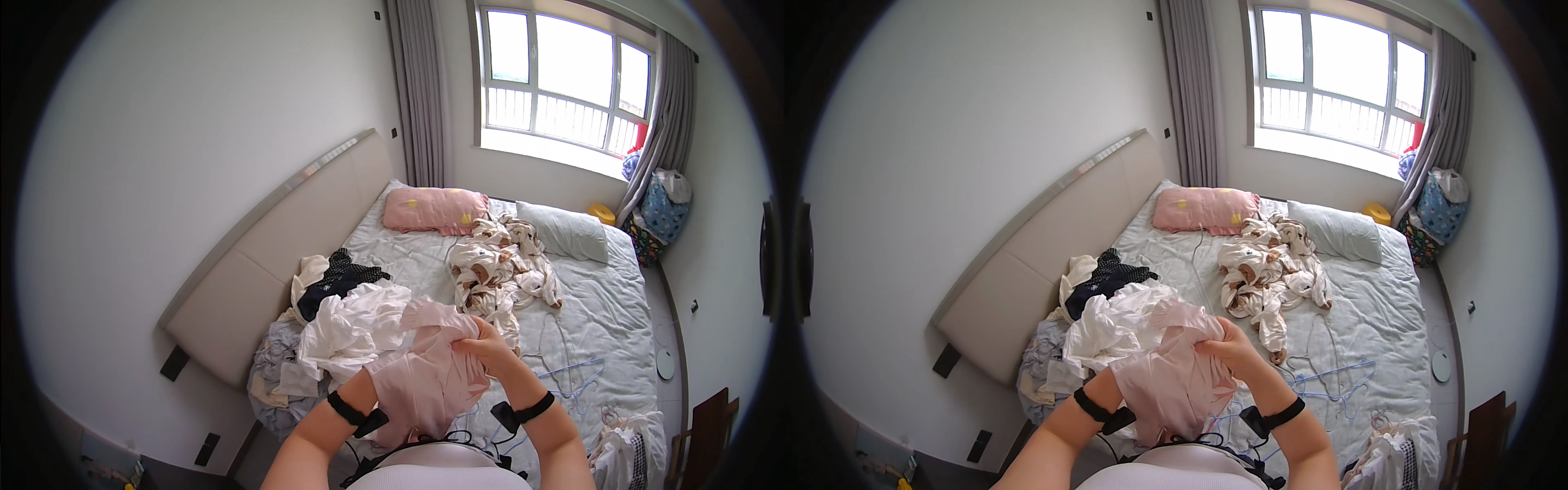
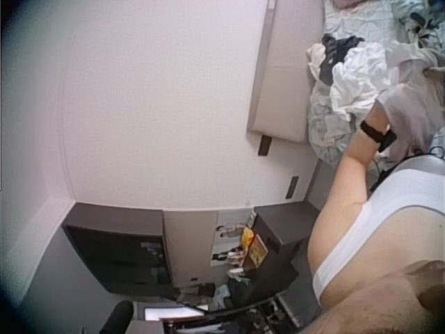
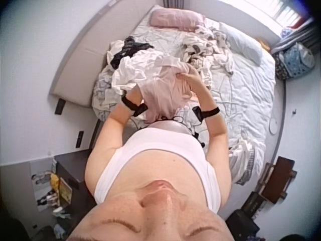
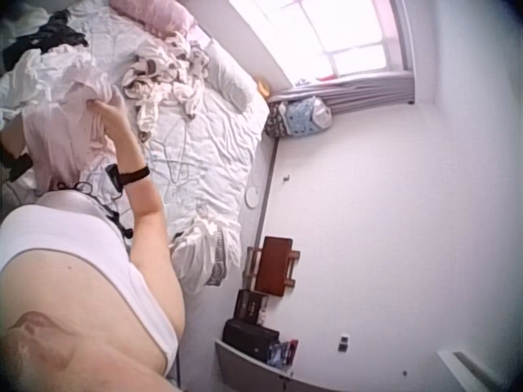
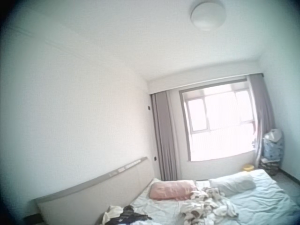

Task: The person puts shirts on hangers and places them in a closet.

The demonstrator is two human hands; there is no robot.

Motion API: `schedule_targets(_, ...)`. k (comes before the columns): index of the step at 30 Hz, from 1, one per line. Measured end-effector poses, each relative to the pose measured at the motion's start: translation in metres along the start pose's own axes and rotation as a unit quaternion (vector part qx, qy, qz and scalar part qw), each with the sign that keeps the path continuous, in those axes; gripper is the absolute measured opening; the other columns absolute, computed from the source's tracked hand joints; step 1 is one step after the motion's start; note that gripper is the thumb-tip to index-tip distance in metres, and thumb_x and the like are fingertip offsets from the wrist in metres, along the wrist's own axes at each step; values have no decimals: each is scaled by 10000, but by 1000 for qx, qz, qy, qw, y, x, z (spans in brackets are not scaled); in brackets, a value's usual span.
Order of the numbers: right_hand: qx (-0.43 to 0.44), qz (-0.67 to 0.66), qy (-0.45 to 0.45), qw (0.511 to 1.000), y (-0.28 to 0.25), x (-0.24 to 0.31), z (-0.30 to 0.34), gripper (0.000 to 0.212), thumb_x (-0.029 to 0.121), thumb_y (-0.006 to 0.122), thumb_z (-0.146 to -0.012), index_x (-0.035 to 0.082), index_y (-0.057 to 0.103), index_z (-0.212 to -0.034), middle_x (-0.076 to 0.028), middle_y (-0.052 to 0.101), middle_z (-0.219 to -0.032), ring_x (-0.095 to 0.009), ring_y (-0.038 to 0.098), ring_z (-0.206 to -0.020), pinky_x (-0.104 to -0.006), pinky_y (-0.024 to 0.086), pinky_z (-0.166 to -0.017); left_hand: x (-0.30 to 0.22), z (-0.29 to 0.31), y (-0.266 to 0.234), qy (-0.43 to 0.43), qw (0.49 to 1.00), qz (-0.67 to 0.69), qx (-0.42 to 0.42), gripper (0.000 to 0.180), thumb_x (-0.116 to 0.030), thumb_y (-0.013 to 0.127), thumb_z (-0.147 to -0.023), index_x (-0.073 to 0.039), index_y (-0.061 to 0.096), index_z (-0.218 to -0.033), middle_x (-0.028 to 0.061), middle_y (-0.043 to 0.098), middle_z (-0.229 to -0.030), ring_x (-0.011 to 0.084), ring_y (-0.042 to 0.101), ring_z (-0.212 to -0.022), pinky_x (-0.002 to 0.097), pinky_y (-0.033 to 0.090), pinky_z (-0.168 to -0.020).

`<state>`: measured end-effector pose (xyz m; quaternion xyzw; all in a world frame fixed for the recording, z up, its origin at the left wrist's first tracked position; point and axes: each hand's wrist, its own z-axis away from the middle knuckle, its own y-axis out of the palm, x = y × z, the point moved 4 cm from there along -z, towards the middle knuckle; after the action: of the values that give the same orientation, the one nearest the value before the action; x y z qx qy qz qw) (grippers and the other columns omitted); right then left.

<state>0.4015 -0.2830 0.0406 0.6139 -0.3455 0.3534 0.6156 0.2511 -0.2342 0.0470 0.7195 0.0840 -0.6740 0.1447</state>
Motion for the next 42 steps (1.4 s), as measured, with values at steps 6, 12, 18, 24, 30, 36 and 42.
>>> schedule_targets(6,-63,100,-148,982,-2,58,-6,392,-38,521,-692,-11,510,-1084,-35,580,-924,-102,561,-815,-249,469,-731,-4,2,-26,32,991,119,-58,254,-113,557,-835,-18,542,-1069,61,588,-941,111,577,-814,224,488,-681)
schedule_targets(12,-31,176,-123,976,15,71,-7,403,-40,510,-695,-19,513,-1098,-32,575,-914,-97,552,-807,-236,463,-729,12,5,-23,35,985,150,-75,259,-121,556,-839,-17,538,-1076,65,589,-950,111,578,-812,228,490,-663)
schedule_targets(18,46,267,-24,962,33,35,-10,343,-28,555,-713,-14,541,-1055,-13,575,-877,-81,542,-789,-220,454,-697,19,-2,1,21,995,85,-43,264,-129,554,-844,-16,534,-1082,69,589,-960,111,580,-810,232,491,-645)
schedule_targets(24,-72,348,-107,929,-18,36,-2,192,104,676,-781,20,508,-743,20,511,-647,-55,521,-577,-203,399,-506,13,16,-21,14,986,151,-73,270,-137,553,-849,-15,529,-1088,73,590,-969,111,582,-807,236,493,-627)
schedule_targets(30,-90,336,-95,933,-2,21,17,308,57,698,-760,43,394,-715,-32,552,-639,-69,546,-568,-203,434,-495,-2,24,-48,59,963,246,-97,270,-149,548,-854,-18,528,-1090,75,589,-969,116,584,-805,241,495,-623)
schedule_targets(36,-113,496,-282,813,28,16,6,462,135,806,-624,40,368,-737,-98,632,-865,-123,589,-748,-276,476,-661,-5,14,-54,97,940,313,-97,267,-165,541,-859,-27,529,-1087,75,588,-958,126,585,-803,247,497,-634)
schedule_targets(42,-58,383,-152,910,23,6,-6,584,52,733,-636,23,505,-1173,-50,608,-1022,-128,552,-944,-276,442,-814,-3,11,-60,116,927,343,-97,265,-181,533,-864,-35,530,-1084,75,587,-948,135,587,-801,254,498,-644)
